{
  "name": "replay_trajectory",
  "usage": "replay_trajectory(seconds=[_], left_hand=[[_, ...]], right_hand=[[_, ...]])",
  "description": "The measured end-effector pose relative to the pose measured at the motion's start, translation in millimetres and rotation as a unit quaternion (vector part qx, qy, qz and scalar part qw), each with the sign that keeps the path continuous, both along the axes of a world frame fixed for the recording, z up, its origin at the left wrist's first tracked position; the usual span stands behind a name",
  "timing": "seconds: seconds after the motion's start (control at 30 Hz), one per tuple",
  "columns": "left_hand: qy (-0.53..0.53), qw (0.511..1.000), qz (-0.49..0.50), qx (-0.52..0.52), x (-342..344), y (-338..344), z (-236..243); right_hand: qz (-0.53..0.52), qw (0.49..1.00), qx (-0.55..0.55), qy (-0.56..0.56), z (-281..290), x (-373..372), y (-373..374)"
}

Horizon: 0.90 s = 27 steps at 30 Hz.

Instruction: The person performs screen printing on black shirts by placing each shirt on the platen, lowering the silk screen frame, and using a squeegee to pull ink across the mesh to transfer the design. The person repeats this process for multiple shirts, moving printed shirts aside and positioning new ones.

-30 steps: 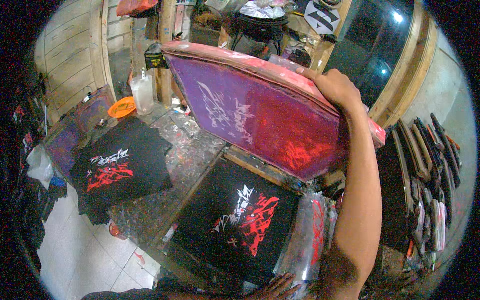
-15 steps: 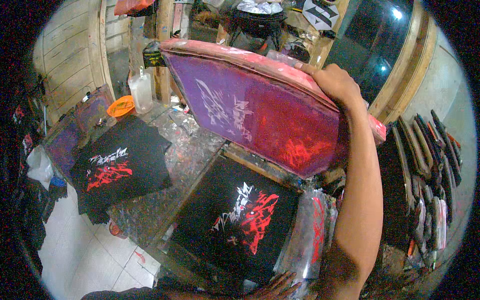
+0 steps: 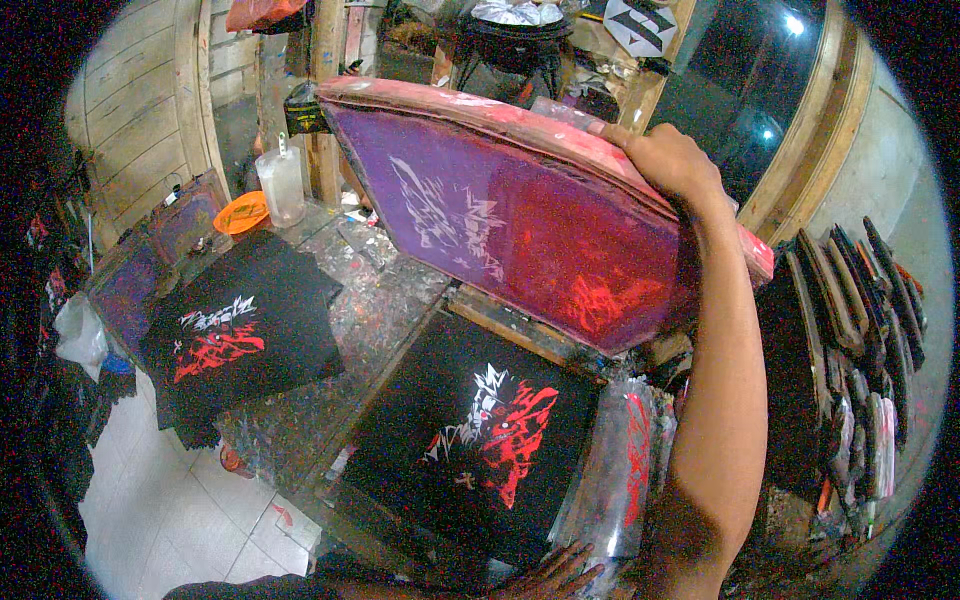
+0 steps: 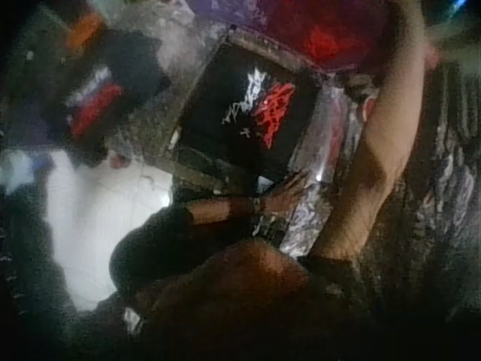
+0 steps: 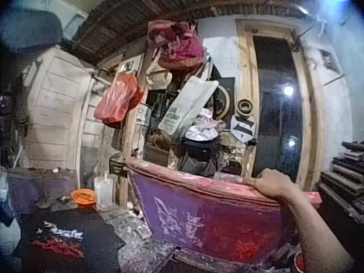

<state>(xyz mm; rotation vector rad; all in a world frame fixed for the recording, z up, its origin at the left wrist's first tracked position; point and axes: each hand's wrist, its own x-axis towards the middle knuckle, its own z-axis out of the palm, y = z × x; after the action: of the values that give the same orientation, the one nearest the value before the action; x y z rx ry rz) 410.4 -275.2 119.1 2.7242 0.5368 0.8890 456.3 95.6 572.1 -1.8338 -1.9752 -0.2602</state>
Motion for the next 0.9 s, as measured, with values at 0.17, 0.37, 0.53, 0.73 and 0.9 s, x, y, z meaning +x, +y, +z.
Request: replay_trajectory(seconds=[0.17,0.37,0.53,0.73,0.9], left_hand=[[-0.053,0.998,0.026,-0.029,1,1,3],[-0.005,1.000,-0.014,0.016,-3,7,9],[-0.041,0.999,0.003,0.008,-4,7,13],[-0.157,0.965,-0.054,-0.202,-2,8,-8],[0.044,0.965,0.040,-0.256,-99,61,33]], right_hand=[[-0.024,1.000,0.007,-0.001,1,-1,2],[-0.021,0.999,-0.019,0.015,5,2,-2],[-0.009,1.000,0.002,0.013,0,-1,-4],[-0.016,0.999,0.033,0.020,2,-12,-1],[0.051,0.997,0.024,-0.044,-6,12,-2]])
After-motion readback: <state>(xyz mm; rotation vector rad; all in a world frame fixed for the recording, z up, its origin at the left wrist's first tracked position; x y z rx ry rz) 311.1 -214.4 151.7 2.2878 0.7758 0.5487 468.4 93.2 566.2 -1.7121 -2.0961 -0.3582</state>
